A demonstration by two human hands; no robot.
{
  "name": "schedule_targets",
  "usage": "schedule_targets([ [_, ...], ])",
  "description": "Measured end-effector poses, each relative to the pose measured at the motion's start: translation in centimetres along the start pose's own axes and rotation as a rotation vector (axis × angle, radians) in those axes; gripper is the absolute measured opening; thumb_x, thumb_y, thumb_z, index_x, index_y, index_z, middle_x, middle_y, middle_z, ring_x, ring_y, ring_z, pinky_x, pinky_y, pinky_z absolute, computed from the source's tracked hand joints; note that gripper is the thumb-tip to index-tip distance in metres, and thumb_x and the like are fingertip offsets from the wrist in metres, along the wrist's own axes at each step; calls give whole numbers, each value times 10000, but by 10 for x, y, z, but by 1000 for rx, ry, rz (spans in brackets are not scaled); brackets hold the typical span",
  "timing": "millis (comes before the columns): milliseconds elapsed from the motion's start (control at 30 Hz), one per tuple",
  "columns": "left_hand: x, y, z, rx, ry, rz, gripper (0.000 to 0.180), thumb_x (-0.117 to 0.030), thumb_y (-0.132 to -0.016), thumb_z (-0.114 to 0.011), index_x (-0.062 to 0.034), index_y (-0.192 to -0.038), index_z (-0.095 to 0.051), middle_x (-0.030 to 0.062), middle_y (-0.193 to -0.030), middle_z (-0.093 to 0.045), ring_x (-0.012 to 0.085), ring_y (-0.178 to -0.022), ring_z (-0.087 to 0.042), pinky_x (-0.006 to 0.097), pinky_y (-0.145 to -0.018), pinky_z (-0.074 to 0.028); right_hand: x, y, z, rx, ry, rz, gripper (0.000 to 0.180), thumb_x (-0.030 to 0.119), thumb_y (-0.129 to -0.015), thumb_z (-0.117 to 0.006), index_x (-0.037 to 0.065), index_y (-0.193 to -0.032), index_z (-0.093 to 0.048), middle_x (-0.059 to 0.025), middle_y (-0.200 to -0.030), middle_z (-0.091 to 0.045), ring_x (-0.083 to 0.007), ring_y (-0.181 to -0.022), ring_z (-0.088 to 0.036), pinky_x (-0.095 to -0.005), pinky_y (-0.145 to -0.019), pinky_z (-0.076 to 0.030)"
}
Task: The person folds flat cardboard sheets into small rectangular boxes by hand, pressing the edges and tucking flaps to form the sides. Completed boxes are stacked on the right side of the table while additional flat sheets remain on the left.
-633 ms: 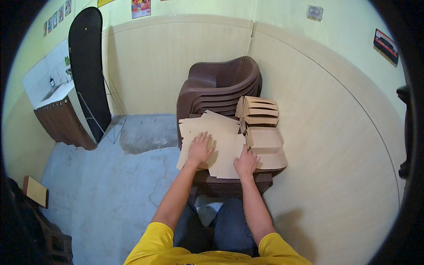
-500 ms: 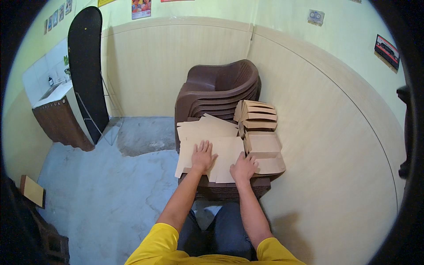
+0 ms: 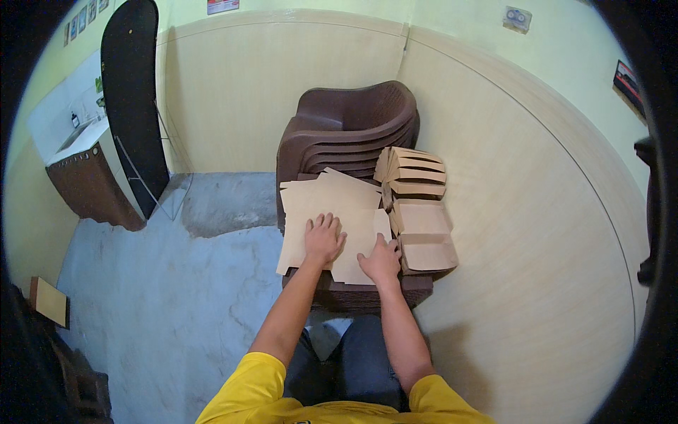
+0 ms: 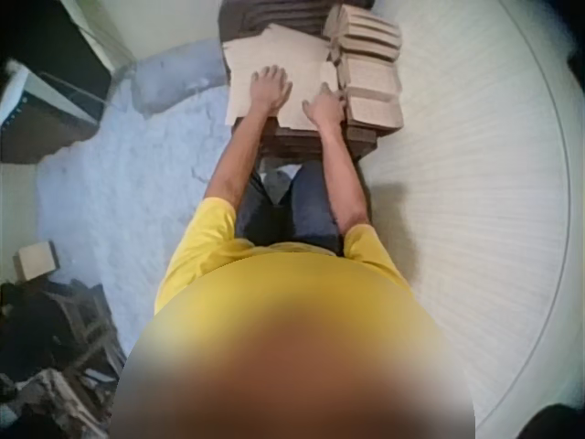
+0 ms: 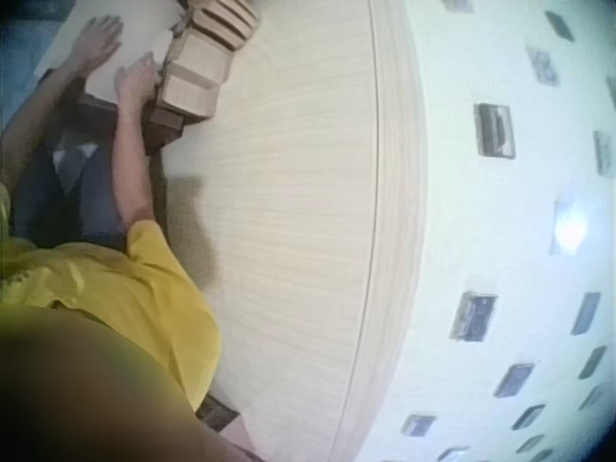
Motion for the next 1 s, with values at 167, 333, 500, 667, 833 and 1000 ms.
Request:
schedule_targets([
  [167, -4, -8, 9, -39, -34, -32, 433, -442, -1012, -579, -104, -1264, -677, 93, -1328, -643, 302, -1269, -565, 555, -1057, -411, -31, -11, -6, -270, -277, 22, 847, 53, -783, -854, 24, -1538, -472, -345, -1466, -516, -480, -1281, -607, -529, -1007, -560],
  [333, 0, -2, 3, -107, 59, -91, 466, -397, -1030, -550, -108, -1384, -640, 120, -1479, -590, 313, -1421, -498, 557, -1188, -346, -59, -29, -23, -160, -752, 23, 610, -27, -812, -797, -62, -1398, -632, -196, -1039, -794, -280, -948, -771, -365, -865, -598],
  [500, 5, -8, -14, 39, 27, -145, 641, -410, -1065, -448, -106, -1628, -429, 114, -1721, -373, 284, -1622, -274, 534, -1336, -164, -41, -22, -23, 30, -1133, 22, 349, -57, -869, -726, -118, -1213, -730, -142, -1083, -789, -184, -957, -750, -310, -850, -590],
  [667, 12, -12, -26, 78, -133, -89, 659, -411, -1066, -445, -121, -1655, -387, 101, -1736, -348, 276, -1624, -267, 502, -1338, -174, 7, 2, -20, 35, -1088, 143, 301, 35, -900, -755, -88, -1176, -763, -154, -1104, -793, -206, -946, -751, -317, -861, -592],
  [833, 19, -7, -32, 198, 3, -79, 647, -417, -1068, -450, -123, -1641, -400, 106, -1709, -371, 281, -1599, -293, 502, -1318, -202, 48, 30, -44, 1, -681, 607, 314, 260, -947, -781, 28, -1157, -808, -164, -1134, -792, -341, -1085, -716, -424, -1007, -549],
  [1000, 24, -2, -40, 179, 169, -92, 625, -424, -1077, -438, -123, -1624, -417, 111, -1671, -406, 287, -1565, -329, 510, -1293, -237, 43, 4, -63, 137, -753, 641, 328, 319, -1033, -672, 108, -1256, -786, -160, -1386, -696, -377, -1343, -561, -470, -1157, -427],
])
Point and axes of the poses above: each hand's wrist, its own y-axis away from the middle knuckle, its own z-axis out of the back of the hand, x = y × z, the point moved 1 cm from there along -y, towards the middle knuckle
